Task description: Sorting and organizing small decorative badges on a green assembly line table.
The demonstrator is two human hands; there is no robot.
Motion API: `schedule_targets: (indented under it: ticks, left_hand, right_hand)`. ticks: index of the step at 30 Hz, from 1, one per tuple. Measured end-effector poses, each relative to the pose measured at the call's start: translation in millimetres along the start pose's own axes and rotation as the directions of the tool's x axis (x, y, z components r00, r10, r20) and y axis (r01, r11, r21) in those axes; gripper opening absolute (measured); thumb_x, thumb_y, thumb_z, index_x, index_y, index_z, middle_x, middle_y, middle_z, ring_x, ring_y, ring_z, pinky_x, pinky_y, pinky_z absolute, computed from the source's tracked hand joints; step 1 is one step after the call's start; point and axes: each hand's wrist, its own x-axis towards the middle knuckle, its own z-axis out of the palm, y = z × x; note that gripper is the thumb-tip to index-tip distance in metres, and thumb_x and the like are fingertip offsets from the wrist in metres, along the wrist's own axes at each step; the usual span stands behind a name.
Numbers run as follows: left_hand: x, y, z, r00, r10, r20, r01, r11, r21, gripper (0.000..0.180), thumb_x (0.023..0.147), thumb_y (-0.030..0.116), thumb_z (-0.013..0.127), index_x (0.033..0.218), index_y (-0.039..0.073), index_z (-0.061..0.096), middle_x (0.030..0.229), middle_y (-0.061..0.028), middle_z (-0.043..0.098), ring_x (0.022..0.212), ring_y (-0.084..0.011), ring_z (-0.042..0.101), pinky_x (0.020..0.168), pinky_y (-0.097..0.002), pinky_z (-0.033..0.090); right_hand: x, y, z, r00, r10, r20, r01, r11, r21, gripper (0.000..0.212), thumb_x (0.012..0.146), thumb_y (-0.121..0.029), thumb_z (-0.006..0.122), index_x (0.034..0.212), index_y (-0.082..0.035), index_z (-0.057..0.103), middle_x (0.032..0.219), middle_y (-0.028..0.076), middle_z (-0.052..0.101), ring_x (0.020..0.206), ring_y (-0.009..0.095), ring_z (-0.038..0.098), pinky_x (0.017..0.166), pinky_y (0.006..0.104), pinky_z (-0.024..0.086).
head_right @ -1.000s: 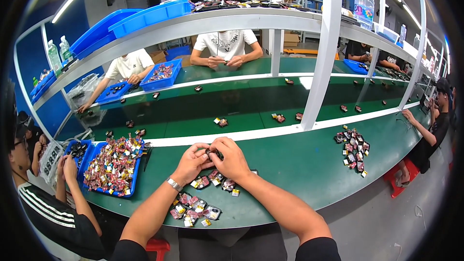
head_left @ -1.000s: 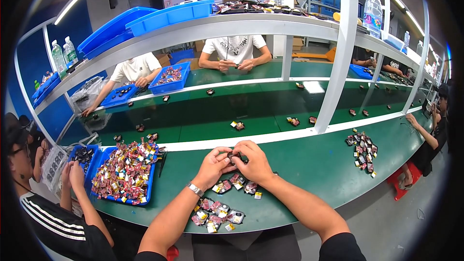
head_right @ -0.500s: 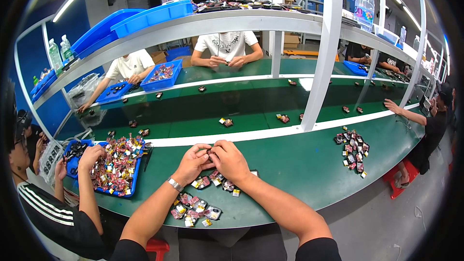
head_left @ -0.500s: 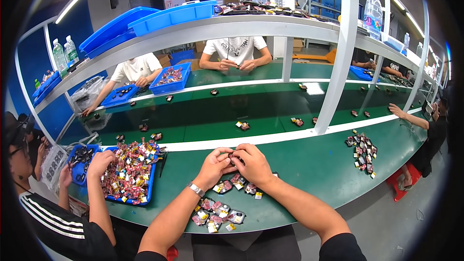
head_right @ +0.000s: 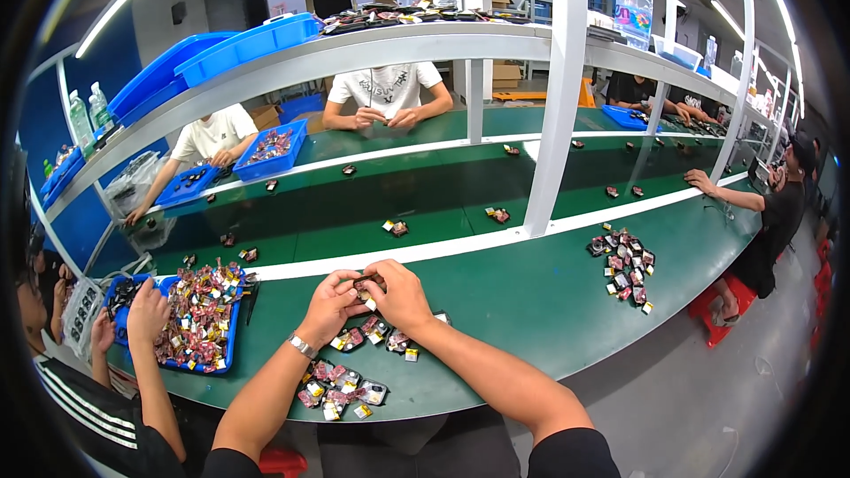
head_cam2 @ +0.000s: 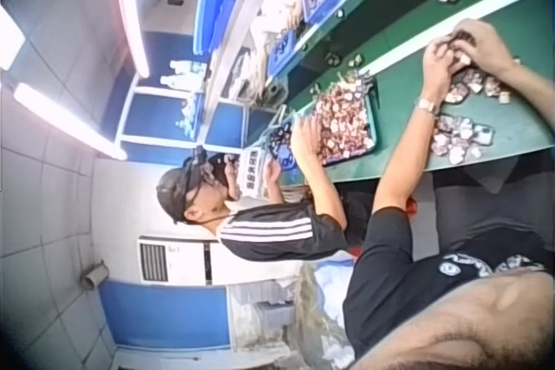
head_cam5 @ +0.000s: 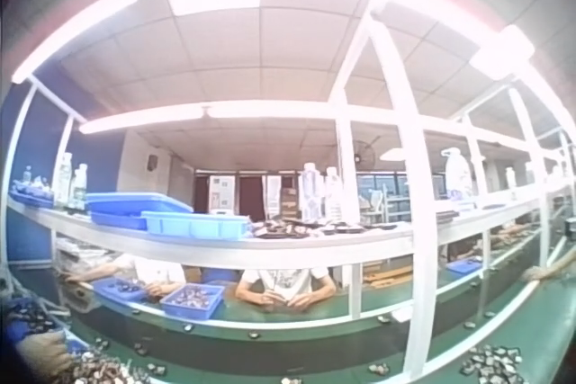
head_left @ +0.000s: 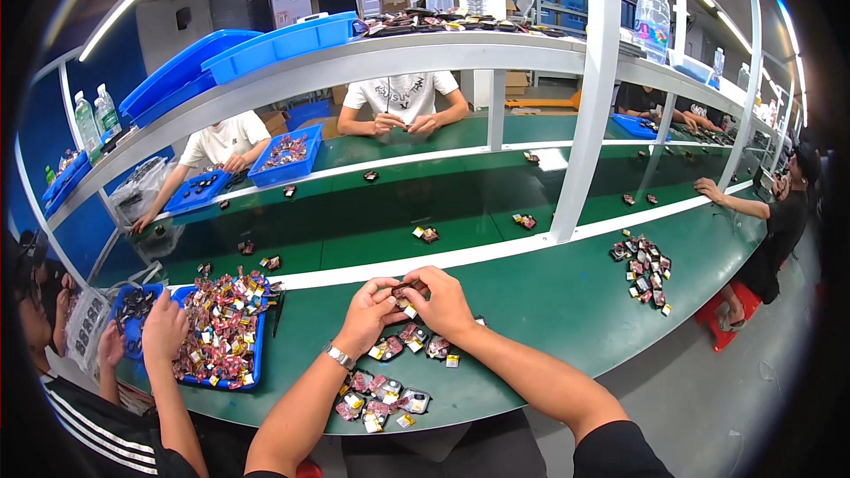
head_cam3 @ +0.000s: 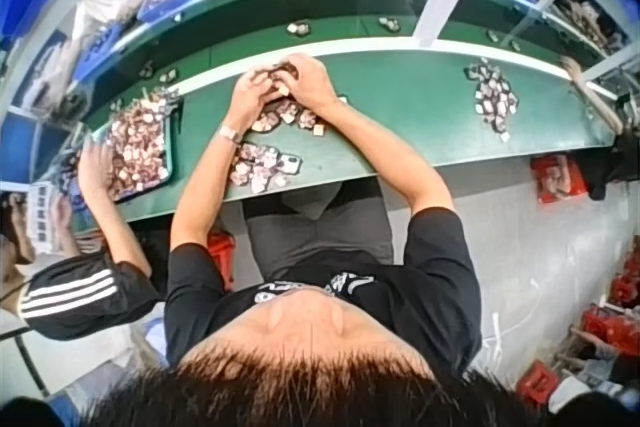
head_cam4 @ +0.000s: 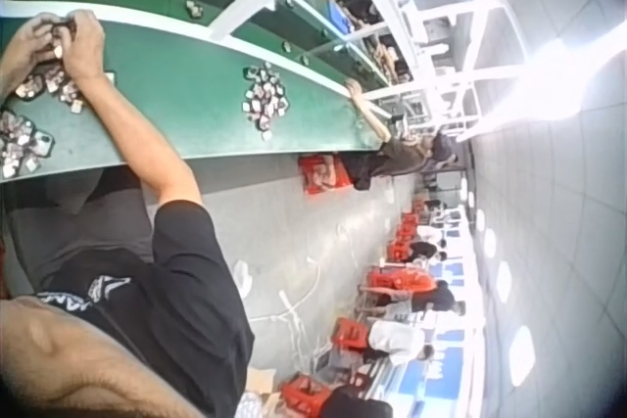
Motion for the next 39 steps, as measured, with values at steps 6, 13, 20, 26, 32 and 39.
schedule_targets:
  ticks: [6,13,20,26,32,39]
  left_hand:
    - [-1.2,1.6,-1.9,0.996,0.057,-0.072,-0.054,0.998,0.044,0.021,0.093,0.001,0.055,0.114,0.002,0.052,0.108,-0.0093,0.064,0.095,-0.0152,0.065,0.075,-0.0283,0.058]
    - [0.9,12.5,-13.5,0.964,0.207,-0.169,-0.164,0.957,0.238,0.016,0.092,-0.001,0.053,0.108,0.001,0.052,0.105,-0.0132,0.067,0.087,-0.016,0.066,0.069,-0.0269,0.057]
    - [4.9,6.9,-21.7,0.933,0.221,-0.286,-0.154,0.959,0.238,0.016,0.092,-0.002,0.051,0.107,0.003,0.05,0.099,-0.0129,0.066,0.084,-0.0213,0.068,0.069,-0.0285,0.056]
    - [34.5,14.6,-15.4,0.88,0.231,-0.415,-0.107,0.947,0.301,0.017,0.093,0.001,0.053,0.109,0.005,0.051,0.101,-0.0095,0.063,0.09,-0.0207,0.066,0.071,-0.0304,0.055]
    - [115.1,13.9,-76.8,0.827,0.349,-0.44,-0.057,0.831,0.553,0.018,0.084,-0.003,0.057,0.099,0.003,0.063,0.085,-0.007,0.069,0.084,-0.0148,0.066,0.066,-0.0277,0.051]
    - [103.6,12.6,-78.9,0.688,0.721,-0.083,0.041,0.075,0.996,0.021,0.082,0.012,0.064,0.099,0.001,0.069,0.104,-0.0171,0.066,0.096,-0.0351,0.061,0.088,-0.0422,0.048]
  right_hand:
    - [8.7,-1.7,-5.2,0.988,-0.062,0.141,0.051,0.996,0.079,0.02,0.08,-0.004,0.071,0.098,0.0,0.063,0.094,0.011,0.063,0.072,0.019,0.066,0.067,0.0289,0.054]
    - [76.1,138.0,-115.5,0.931,-0.025,-0.364,-0.275,0.607,-0.745,0.024,0.068,-0.006,0.063,0.092,-0.002,0.063,0.101,0.019,0.058,0.098,0.038,0.054,0.088,0.044,0.046]
    - [73.4,206.0,-137.9,0.883,0.137,-0.45,-0.458,0.464,-0.758,0.014,0.083,-0.002,0.059,0.097,-0.002,0.054,0.094,0.018,0.058,0.095,0.035,0.057,0.084,0.0446,0.049]
    - [73.3,170.6,-128.2,0.923,0.083,-0.375,-0.302,0.76,-0.575,0.048,0.072,-0.005,0.074,0.116,-0.005,0.055,0.104,0.015,0.059,0.099,0.036,0.054,0.086,0.0457,0.046]
    - [56.3,118.2,-70.0,0.991,-0.107,0.084,0.12,0.978,-0.173,0.041,0.068,-0.008,0.074,0.108,-0.007,0.063,0.095,0.013,0.064,0.091,0.034,0.058,0.085,0.0433,0.046]
    - [33.4,36.5,-72.5,0.934,-0.084,0.347,0.093,0.996,-0.008,0.057,0.068,-0.004,0.078,0.122,-0.008,0.059,0.115,0.009,0.06,0.102,0.024,0.06,0.092,0.0342,0.049]
